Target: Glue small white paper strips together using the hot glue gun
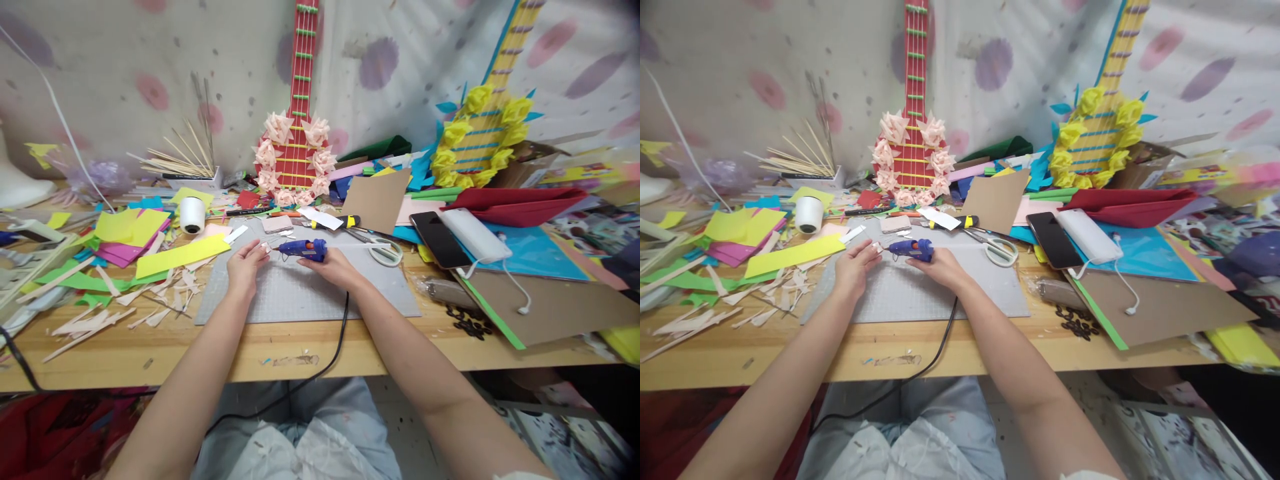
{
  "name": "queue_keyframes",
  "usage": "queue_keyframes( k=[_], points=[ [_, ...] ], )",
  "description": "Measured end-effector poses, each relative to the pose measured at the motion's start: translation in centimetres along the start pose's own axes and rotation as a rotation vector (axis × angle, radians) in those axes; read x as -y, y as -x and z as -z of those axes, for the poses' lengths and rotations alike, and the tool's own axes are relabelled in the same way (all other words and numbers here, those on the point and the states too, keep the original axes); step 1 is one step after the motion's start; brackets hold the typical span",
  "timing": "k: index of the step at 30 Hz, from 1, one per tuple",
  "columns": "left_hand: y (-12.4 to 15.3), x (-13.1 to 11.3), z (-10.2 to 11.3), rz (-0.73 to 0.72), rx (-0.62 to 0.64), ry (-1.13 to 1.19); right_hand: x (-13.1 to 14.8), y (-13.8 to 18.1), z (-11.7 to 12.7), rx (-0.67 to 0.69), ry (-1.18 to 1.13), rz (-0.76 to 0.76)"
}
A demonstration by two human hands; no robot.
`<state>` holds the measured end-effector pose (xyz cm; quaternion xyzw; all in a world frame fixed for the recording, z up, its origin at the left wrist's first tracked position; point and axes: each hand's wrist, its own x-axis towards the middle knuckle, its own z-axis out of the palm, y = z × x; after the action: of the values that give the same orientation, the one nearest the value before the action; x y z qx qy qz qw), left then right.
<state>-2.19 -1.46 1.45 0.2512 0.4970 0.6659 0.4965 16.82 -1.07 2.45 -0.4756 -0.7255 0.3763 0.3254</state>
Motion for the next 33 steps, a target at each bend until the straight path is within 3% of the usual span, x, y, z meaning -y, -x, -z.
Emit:
queue_keyframes(
  k=[9, 33],
  points=[
    [-0.3, -0.1, 0.4, 0.003, 0.027, 0.038, -0.9, -0.4, 1.4, -0.259, -0.073, -0.160],
    [-0.5, -0.4, 0.6, 0.008, 0.074, 0.140, -2.0, -0.8, 1.5, -0.316, -0.023, -0.172]
  ],
)
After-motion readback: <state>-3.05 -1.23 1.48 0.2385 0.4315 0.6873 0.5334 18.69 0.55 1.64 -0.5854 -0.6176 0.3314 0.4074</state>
